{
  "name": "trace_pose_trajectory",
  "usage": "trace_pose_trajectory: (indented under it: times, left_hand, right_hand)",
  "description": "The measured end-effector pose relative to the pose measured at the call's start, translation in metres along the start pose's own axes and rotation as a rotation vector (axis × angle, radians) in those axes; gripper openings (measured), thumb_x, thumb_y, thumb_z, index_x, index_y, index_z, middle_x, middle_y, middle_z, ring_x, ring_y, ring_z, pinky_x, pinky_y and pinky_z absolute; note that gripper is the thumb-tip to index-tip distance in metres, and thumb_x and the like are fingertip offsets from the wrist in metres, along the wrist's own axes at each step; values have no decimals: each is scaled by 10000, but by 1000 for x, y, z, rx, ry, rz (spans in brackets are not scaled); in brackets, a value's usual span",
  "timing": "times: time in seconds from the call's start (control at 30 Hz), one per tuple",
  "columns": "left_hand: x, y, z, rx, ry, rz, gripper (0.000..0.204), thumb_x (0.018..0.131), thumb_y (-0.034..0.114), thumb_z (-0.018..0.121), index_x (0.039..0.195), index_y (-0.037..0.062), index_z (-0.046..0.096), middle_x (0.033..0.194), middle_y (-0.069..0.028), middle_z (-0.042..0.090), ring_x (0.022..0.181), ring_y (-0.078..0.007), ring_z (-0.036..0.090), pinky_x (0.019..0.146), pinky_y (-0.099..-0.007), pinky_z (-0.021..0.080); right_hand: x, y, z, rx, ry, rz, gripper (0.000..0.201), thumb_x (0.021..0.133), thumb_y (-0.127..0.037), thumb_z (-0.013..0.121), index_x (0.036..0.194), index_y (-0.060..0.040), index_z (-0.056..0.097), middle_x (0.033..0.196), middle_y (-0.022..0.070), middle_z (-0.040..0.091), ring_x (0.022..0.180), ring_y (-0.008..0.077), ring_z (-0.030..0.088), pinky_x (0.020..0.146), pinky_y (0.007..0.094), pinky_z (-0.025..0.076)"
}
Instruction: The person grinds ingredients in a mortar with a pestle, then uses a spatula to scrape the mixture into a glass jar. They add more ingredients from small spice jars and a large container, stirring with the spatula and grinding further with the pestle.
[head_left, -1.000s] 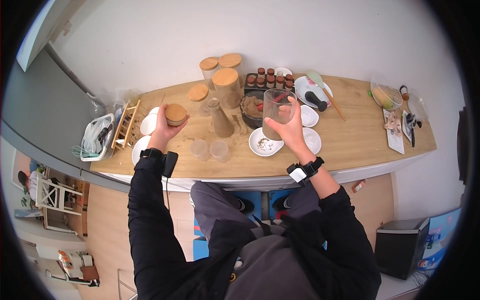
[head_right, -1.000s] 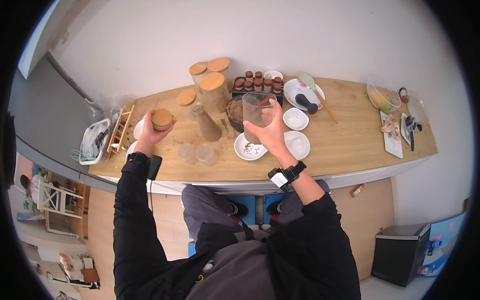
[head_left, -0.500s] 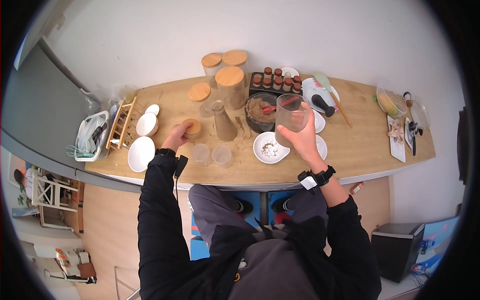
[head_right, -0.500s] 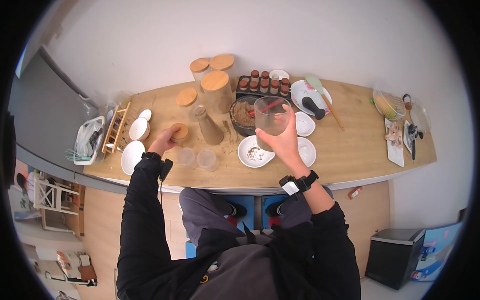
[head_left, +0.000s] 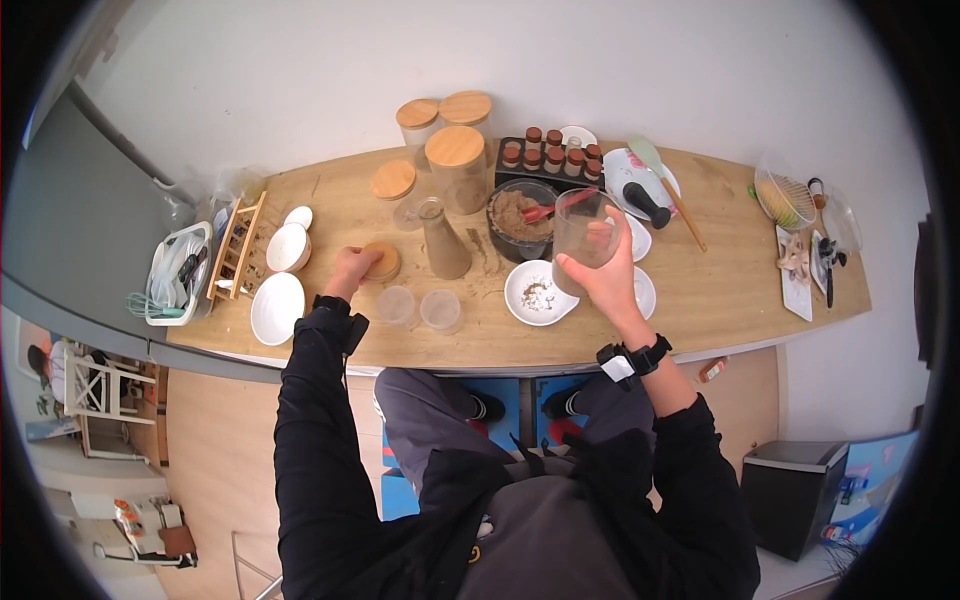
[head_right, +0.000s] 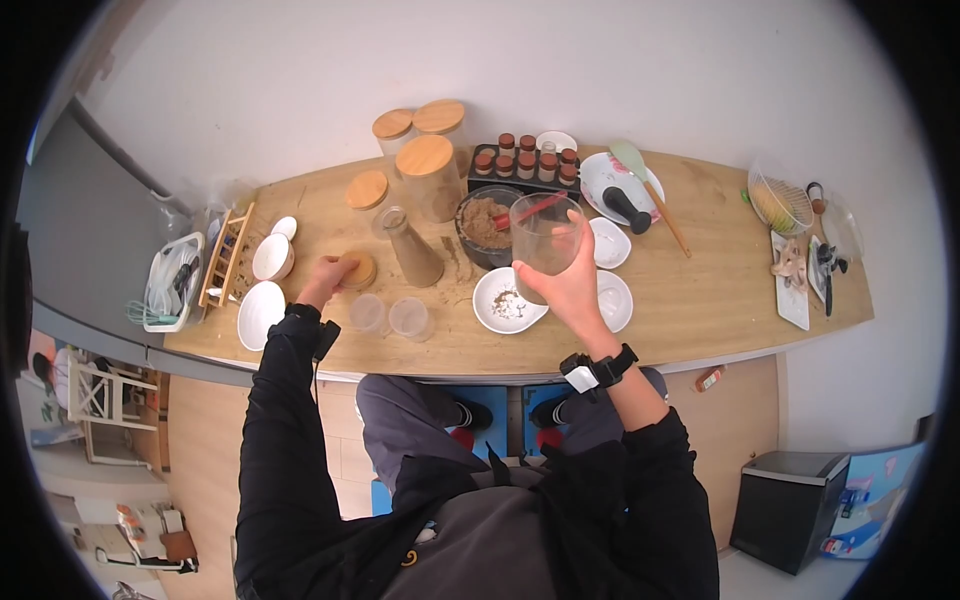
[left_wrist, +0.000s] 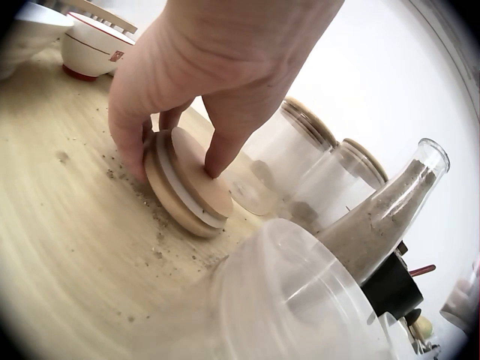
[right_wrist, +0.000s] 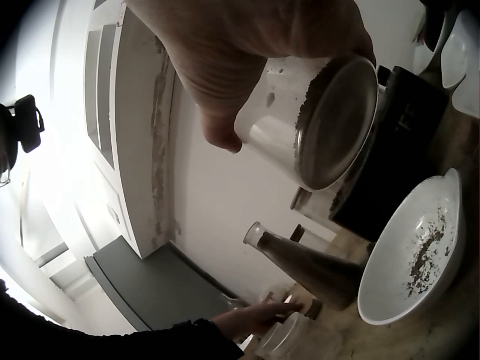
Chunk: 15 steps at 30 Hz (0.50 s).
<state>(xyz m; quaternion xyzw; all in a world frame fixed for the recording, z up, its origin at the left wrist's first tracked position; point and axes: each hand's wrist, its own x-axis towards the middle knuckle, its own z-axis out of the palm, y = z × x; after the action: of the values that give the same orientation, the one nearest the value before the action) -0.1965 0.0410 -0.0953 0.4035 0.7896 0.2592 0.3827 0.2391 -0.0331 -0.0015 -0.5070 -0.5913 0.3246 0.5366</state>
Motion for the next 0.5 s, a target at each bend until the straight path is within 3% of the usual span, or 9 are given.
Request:
trace_pose_trajectory:
  times: [0.1, 0.4, 0.5]
  left_hand:
    - [-4, 1, 3, 60, 79, 8, 363, 733, 283, 750, 942, -5, 679, 736, -71, 642, 568, -138, 592, 442, -268, 439]
    - [-9, 6, 3, -43, 33, -146, 619, 721, 229, 771, 1230, 2, 502, 1055, -111, 595, 861, -202, 612, 608, -330, 502]
    - [-4, 3, 10, -104, 100, -160, 601, 725, 212, 768, 1221, 14, 493, 1020, -107, 587, 874, -212, 603, 592, -359, 490]
  right_hand:
    - [-3, 3, 1, -15, 3, -10, 968, 629, -155, 830, 1390, -63, 239, 1168, 113, 455, 1112, 236, 461, 951, 377, 405]
    - [-8, -2, 1, 6, 3, 17, 979, 620, -196, 842, 1378, -52, 239, 1174, 135, 448, 1129, 256, 469, 958, 387, 406]
    - [-9, -2, 0, 15, 6, 13, 975, 621, -189, 839, 1378, -56, 240, 1172, 133, 447, 1124, 253, 470, 953, 387, 410]
